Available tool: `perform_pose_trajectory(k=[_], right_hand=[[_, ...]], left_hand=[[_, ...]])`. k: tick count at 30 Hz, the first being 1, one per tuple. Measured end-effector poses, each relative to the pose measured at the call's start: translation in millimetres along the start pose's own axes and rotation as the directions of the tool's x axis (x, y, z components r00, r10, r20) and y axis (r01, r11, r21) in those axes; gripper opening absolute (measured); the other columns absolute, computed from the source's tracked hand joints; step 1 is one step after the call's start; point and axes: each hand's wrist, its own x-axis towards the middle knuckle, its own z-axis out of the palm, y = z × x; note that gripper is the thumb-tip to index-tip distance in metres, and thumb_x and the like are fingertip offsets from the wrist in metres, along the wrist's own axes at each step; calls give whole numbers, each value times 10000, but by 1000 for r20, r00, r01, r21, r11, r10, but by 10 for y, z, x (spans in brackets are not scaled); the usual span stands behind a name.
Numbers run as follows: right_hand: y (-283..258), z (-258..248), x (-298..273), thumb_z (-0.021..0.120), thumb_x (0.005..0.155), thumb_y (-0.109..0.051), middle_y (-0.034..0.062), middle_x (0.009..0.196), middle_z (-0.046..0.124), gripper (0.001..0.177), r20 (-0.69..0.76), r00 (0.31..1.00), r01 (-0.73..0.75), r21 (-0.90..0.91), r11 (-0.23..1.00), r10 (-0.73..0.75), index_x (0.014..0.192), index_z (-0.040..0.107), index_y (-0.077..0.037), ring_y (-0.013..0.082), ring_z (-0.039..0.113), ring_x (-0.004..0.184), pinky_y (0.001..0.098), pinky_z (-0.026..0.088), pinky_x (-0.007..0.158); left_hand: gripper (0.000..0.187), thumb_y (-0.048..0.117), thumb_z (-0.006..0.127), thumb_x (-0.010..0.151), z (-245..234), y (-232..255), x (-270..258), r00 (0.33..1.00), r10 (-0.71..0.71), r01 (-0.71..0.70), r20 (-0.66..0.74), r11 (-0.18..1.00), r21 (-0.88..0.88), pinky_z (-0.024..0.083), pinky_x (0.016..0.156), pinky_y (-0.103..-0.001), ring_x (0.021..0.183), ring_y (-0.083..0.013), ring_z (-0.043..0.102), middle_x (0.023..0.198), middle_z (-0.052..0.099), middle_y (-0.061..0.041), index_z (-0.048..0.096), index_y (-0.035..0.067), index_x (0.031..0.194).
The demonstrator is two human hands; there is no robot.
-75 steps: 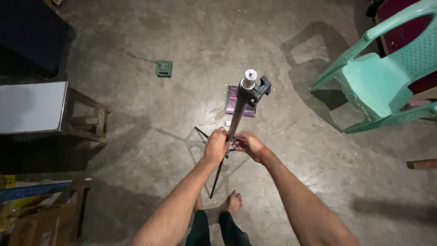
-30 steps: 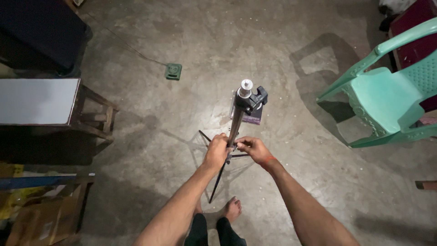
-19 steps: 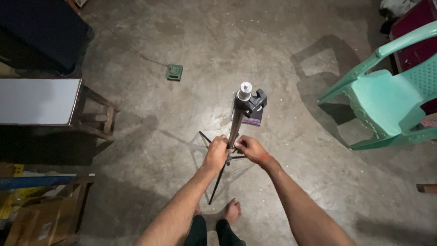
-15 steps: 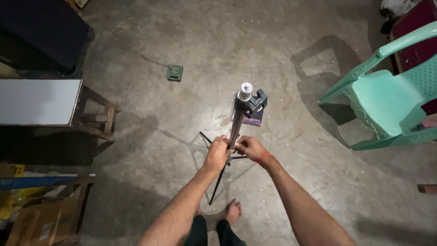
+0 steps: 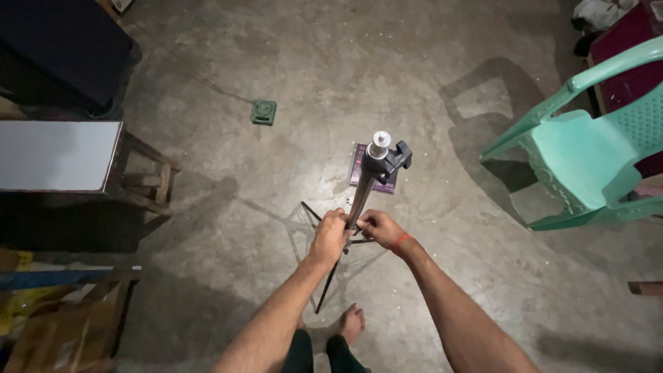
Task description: The person assembles a tripod by extending its legs and telescopic pole, then attaches a phone mount to the top. The person handles the tripod and mount by hand.
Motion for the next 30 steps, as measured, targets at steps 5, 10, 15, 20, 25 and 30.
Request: perform_pose_trajectory(k=[5,10,15,20,25,30], right_hand=[[5,15,35,674,981,-240,35,780,671,230,-40,999,-39,-117,992,35,980,664,-11,120,609,677,296,546,609],[-91,7,61,691,971,-251,48,788,688,255,-53,991,-133,-147,980,126,961,668,3,125,623,683,305,565,620],[-202,22,132,691,982,-234,95,743,647,271,-24,962,-272,-148,951,272,912,704,28,168,602,641,320,519,581],[-269,23,219,668,965,-211,26,799,735,246,-68,909,-416,-153,896,411,918,743,19,123,675,699,293,593,641],[-207,24,247,685,973,-223,84,793,682,280,-58,904,-428,-122,896,424,933,754,45,166,645,676,308,607,615],[-256,61,233,701,933,-219,82,812,728,269,-115,895,-445,-213,870,430,928,752,44,189,687,679,311,582,589]], left_hand=[[166,-1,793,744,-45,55,-7,998,-52,52,42,999,-5,490,859,-481,983,-375,600,954,638,-158,723,18,893],[146,-25,766,757,-83,99,9,996,-75,75,57,997,5,496,862,-470,976,-363,607,937,639,-152,741,34,888],[158,-61,726,756,-72,79,-1,996,-78,79,41,997,-7,506,866,-457,980,-356,611,951,648,-140,742,37,878],[173,-58,723,757,6,4,5,996,-81,81,35,997,11,505,857,-457,983,-361,607,955,645,-149,742,40,898],[165,-74,672,768,71,-118,-17,1000,-20,20,1,1000,-10,502,856,-467,981,-382,611,950,647,-175,726,13,897],[166,-85,640,763,97,-160,-45,1000,-24,24,-6,999,29,507,833,-475,963,-400,617,935,645,-198,725,9,870]])
